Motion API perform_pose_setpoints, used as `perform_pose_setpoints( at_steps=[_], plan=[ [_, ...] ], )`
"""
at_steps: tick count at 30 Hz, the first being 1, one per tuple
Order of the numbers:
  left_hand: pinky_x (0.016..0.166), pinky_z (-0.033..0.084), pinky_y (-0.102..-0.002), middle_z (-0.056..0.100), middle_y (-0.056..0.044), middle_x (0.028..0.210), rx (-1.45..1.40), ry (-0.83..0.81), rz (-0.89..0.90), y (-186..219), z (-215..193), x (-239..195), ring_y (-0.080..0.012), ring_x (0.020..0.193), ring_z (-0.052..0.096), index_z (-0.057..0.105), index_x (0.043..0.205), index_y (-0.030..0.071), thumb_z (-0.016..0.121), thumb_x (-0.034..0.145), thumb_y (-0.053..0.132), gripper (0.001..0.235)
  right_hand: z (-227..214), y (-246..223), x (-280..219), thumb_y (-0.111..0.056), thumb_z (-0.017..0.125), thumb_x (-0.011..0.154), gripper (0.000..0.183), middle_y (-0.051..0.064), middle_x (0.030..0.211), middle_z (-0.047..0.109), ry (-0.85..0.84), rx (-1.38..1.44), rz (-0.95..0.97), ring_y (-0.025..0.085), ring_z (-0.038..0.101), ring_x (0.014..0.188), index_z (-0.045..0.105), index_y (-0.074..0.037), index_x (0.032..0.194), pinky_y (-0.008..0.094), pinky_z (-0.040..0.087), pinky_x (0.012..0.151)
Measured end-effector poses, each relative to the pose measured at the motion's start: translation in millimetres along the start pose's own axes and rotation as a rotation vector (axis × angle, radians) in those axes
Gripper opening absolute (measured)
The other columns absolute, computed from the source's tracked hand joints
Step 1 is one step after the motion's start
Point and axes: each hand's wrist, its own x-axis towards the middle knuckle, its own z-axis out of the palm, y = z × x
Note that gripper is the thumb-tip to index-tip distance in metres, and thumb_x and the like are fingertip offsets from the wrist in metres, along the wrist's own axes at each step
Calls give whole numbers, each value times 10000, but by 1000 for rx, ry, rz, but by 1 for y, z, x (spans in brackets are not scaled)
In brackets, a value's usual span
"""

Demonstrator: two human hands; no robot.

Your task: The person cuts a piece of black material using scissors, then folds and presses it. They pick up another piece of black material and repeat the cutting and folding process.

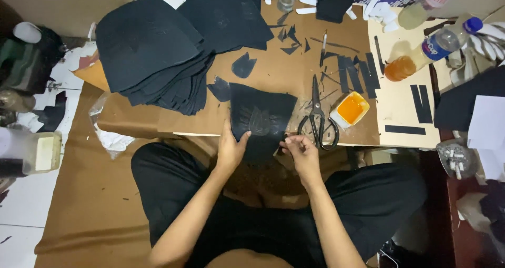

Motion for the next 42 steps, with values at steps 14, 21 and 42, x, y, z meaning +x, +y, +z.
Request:
perform_pose_setpoints(
  at_steps=[14, 21, 42],
  plan=[
    [1175, 298, -497, 481, -163, 1523, 560, 56, 884, -44, 27, -48, -309, 1431, 446, 566, 1367, 20, 658, 963, 279, 489, -30, 5, 51, -67, 804, 852, 192, 99, 847, 781, -200, -562, -171, 130, 653, 629, 786, -106, 1039, 305, 540, 682],
    [1235, 210, -536, 398, -212, 1558, 680, -52, 847, -49, 29, -44, -342, 1493, 349, 436, 1492, -5, 692, 932, 355, 713, -21, -22, 56, 2, 769, 845, 205, 166, 860, 765, -303, -622, -151, 192, 718, 678, 771, -33, 1047, 316, 586, 671],
    [1243, 212, -570, 422, -134, 1560, 875, 27, 939, -44, 26, -31, -275, 1501, 343, 447, 1503, 89, 812, 790, 268, 821, 0, -31, 96, -50, 796, 829, 174, 209, 901, 725, -439, -604, 56, 197, 748, 704, 779, -45, 1002, 265, 658, 619]
  ],
)
